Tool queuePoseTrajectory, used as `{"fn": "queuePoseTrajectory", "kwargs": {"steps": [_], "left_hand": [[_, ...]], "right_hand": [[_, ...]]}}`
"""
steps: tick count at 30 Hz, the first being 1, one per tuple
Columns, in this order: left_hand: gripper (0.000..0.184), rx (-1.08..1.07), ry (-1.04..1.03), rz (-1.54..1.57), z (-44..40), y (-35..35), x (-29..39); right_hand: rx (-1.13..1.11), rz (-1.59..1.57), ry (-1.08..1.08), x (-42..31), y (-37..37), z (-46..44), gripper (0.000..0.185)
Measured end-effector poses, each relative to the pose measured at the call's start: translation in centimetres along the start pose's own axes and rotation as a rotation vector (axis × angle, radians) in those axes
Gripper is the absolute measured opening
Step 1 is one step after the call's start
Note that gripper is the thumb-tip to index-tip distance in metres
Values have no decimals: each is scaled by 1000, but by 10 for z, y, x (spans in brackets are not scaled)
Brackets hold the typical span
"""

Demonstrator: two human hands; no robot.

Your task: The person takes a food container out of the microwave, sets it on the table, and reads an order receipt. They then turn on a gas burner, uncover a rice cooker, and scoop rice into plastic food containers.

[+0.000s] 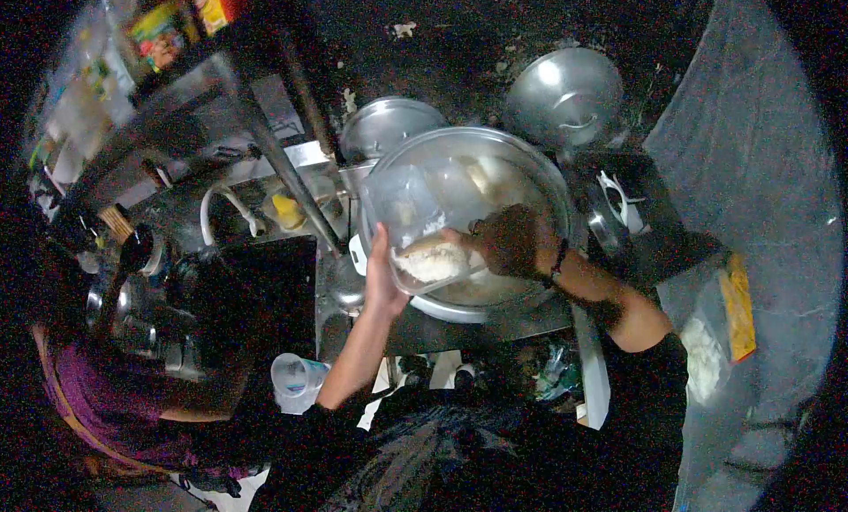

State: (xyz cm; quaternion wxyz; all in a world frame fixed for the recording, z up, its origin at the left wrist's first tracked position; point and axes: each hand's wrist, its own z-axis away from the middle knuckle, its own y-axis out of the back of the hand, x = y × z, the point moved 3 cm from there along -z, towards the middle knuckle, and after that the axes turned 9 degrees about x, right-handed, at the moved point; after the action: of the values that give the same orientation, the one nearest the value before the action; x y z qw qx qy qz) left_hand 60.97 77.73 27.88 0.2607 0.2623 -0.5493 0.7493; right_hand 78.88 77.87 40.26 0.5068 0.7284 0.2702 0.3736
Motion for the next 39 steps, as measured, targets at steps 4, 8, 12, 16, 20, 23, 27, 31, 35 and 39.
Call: {"fn": "queuePoseTrajectory", "kwargs": {"steps": [4, 8, 12, 16, 20, 23, 27, 31, 35, 39], "left_hand": [[66, 16, 7, -20, 1, 7, 13], [68, 39, 25, 55, -11, 21, 12], [67, 59, -49, 3, -16, 14, 7], [72, 93, -53, -74, -24, 16, -1], [76, 46, 74, -58, -14, 17, 11], [77, 3, 77, 16, 1, 11, 25], [74, -15, 106, 59, 4, 7, 25], [69, -4, 152, 30, 6, 2, 23], [68, -34, 112, 36, 12, 3, 34], [66, -60, 77, 25, 20, 7, 52]], "right_hand": [[89, 5, -104, 14, 38, -1, 59], [240, -49, -7, 8, 60, 4, 47], [78, 55, 7, -1, 0, 3, 46], [182, -10, 32, -6, -7, 0, 47], [194, 24, -21, 17, 8, 6, 48], [476, -403, -24, 25, 36, 13, 43], [-3, -177, -71, 3, 16, 5, 38], [-103, -25, 32, -13, 19, -7, 50], [125, -12, 75, 6, -6, 3, 48], [304, -282, 2, 13, 57, 4, 38]]}}
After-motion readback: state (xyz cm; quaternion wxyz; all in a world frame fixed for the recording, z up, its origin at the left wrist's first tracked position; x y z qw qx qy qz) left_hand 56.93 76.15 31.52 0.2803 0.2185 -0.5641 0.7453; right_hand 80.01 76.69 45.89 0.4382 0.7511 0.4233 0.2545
